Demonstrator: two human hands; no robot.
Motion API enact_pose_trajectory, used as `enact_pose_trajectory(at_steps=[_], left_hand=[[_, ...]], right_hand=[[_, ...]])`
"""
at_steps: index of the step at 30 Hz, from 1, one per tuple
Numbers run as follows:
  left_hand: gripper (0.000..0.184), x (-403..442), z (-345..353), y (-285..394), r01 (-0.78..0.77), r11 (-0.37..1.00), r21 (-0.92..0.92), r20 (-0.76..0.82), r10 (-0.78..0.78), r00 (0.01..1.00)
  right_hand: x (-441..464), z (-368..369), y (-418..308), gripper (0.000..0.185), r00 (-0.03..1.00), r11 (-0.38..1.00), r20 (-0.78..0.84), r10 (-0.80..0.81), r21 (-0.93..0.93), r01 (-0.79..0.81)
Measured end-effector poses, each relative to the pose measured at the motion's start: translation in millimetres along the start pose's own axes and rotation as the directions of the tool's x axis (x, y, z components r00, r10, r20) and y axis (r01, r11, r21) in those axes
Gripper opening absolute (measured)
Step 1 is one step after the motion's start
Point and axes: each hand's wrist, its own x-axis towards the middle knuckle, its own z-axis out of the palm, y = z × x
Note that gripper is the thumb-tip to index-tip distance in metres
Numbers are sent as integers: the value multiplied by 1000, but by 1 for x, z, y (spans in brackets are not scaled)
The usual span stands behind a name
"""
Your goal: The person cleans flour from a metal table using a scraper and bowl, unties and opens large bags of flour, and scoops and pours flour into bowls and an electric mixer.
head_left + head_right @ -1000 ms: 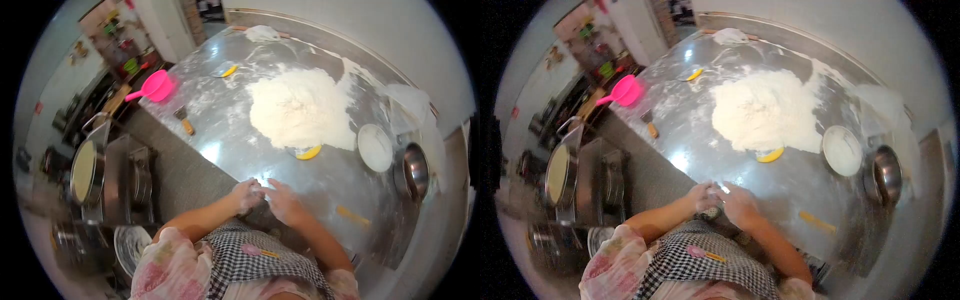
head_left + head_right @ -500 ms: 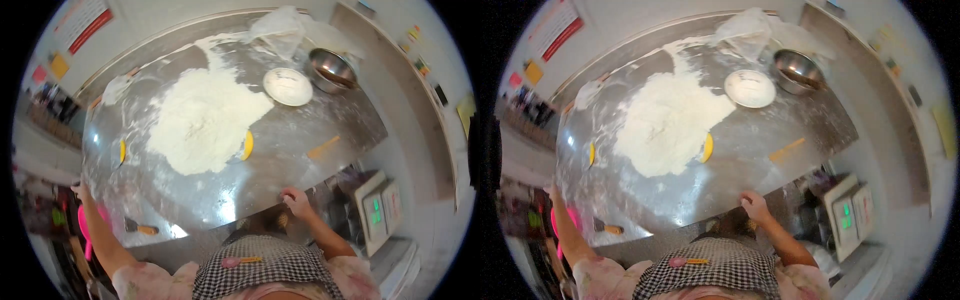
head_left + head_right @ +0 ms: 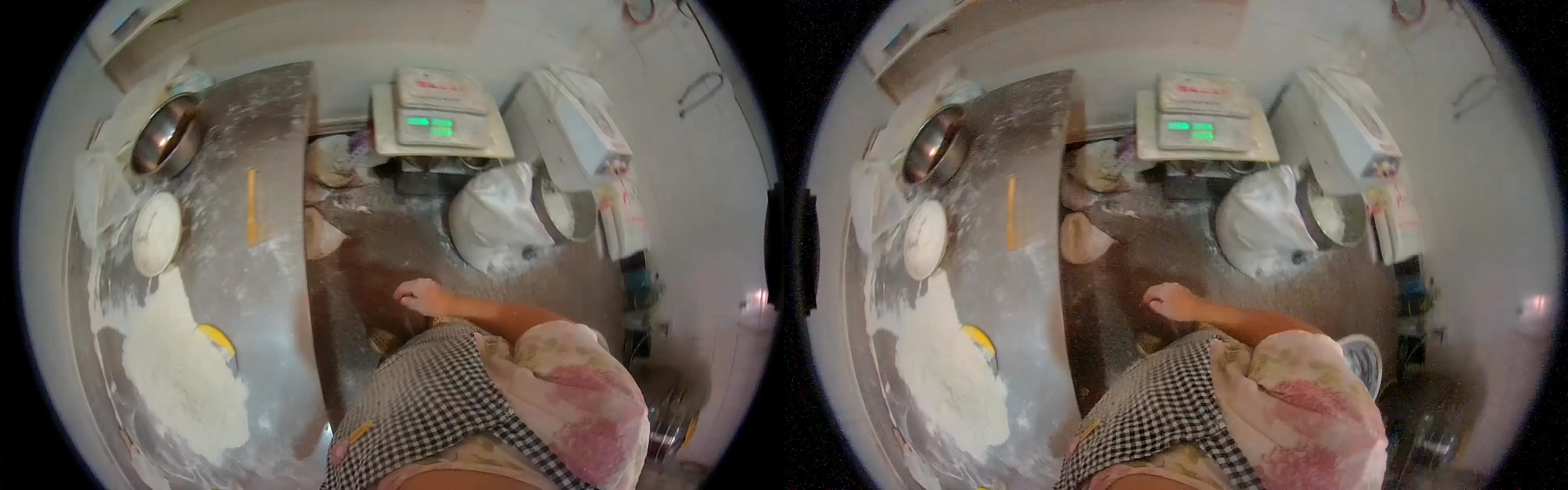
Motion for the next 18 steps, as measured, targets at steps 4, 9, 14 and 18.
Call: enact_pose_trajectory(at_steps=[4,9,14,18], left_hand=[[45,26,-2,67,-212,966,-150,-4,214,977],[52,50,41,146,-327,940,-93,-49,324,945],[45,-20,26,330,-516,695,-501,45,616,786],[40,-126,-7,476,-455,527,-718,157,759,632]], right_hand=[[-58,-3,101,24,971,981,-155,184,-30,-191],[-133,-48,170,25,873,922,-310,377,43,-384],[-167,-164,232,17,524,771,-567,636,438,-463],[-168,-242,335,21,445,868,-777,445,252,-429]])
